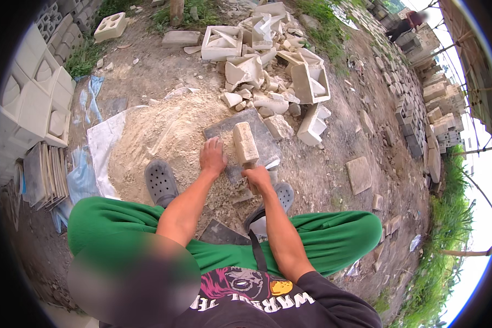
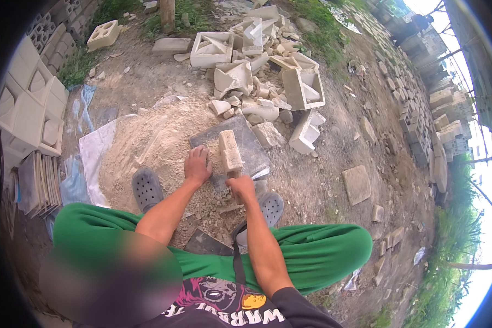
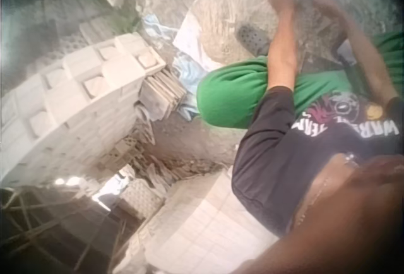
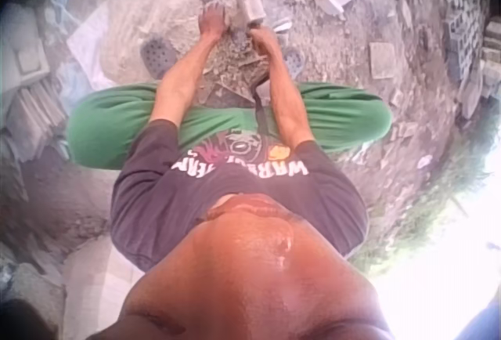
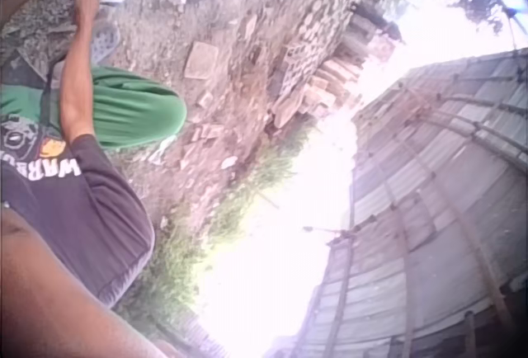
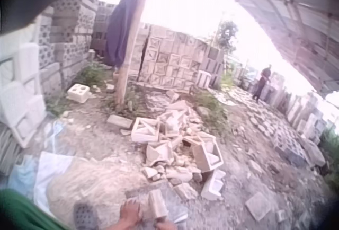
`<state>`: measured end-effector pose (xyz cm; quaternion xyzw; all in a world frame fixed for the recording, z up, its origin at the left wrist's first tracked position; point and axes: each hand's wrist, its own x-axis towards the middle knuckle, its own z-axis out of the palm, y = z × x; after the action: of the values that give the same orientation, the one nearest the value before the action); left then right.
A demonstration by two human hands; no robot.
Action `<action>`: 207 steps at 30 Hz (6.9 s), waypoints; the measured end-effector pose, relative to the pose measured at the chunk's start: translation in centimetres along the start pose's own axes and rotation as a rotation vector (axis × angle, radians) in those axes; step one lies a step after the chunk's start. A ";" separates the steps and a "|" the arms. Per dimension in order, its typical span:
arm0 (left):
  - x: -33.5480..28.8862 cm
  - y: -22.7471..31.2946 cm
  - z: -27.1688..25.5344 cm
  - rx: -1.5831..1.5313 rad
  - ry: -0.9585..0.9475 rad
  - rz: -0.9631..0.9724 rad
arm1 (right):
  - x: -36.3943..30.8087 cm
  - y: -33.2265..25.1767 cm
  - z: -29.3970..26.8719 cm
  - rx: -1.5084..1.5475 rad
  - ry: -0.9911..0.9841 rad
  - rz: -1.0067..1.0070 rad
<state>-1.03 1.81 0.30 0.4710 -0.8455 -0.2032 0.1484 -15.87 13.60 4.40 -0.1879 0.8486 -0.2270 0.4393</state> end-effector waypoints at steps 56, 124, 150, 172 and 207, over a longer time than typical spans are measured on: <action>0.0 -2.2 0.6 -0.145 0.116 -0.114 | -1.5 -1.6 1.0 0.058 0.183 -0.311; 3.7 1.3 2.8 -0.619 -0.133 -0.505 | -1.3 -6.2 -4.2 0.218 0.204 -0.256; 3.8 1.9 2.2 -0.506 -0.167 -0.560 | -0.2 -0.8 0.0 0.125 0.092 -0.184; 3.5 0.4 3.5 -0.591 -0.116 -0.523 | -0.9 -4.5 -1.6 0.202 0.164 -0.244; 3.4 0.2 3.1 -0.421 -0.113 -0.378 | -1.3 -5.3 -1.9 0.289 0.066 -0.247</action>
<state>-4.29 -0.39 -2.11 0.5669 -0.6890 -0.4241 0.1550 -16.05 10.32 9.15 -0.2182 0.7915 -0.4047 0.4026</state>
